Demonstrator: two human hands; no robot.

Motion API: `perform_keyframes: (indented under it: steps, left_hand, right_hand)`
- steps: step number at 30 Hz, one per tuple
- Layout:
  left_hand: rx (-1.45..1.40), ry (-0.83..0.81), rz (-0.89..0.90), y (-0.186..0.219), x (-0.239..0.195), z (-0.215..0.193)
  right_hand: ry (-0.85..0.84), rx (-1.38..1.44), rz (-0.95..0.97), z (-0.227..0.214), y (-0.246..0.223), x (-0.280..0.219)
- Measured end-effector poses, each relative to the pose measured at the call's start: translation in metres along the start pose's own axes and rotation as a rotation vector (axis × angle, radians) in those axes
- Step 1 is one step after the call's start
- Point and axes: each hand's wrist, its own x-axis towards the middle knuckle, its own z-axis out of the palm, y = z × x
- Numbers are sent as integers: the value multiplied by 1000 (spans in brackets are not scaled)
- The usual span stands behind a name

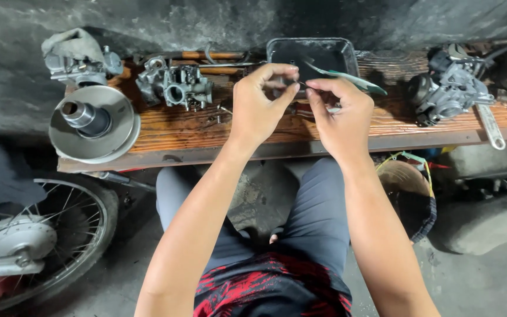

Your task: The person scrubs a small metal part with a toothbrush over a tray, then wipes the part with a cloth. They then pick up a carburetor body and wipe it thoroughly with the cloth, turning it to clean multiple sides.

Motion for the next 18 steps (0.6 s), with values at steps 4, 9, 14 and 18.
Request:
perform_keyframes:
  steps: [4,9,14,18]
  left_hand:
    - [120,80,81,1,-4,-8]
    - [230,144,85,10,-12,-21]
    - [142,169,174,25,-17,-37]
    - [309,269,388,35,-12,-67]
  right_hand:
    - [-59,-146,39,7,-16,0]
    - [-130,-241,-3,14,-12,-1]
    - [-140,-244,26,19,-11,0]
    - [-129,-199,63,25,-23,5]
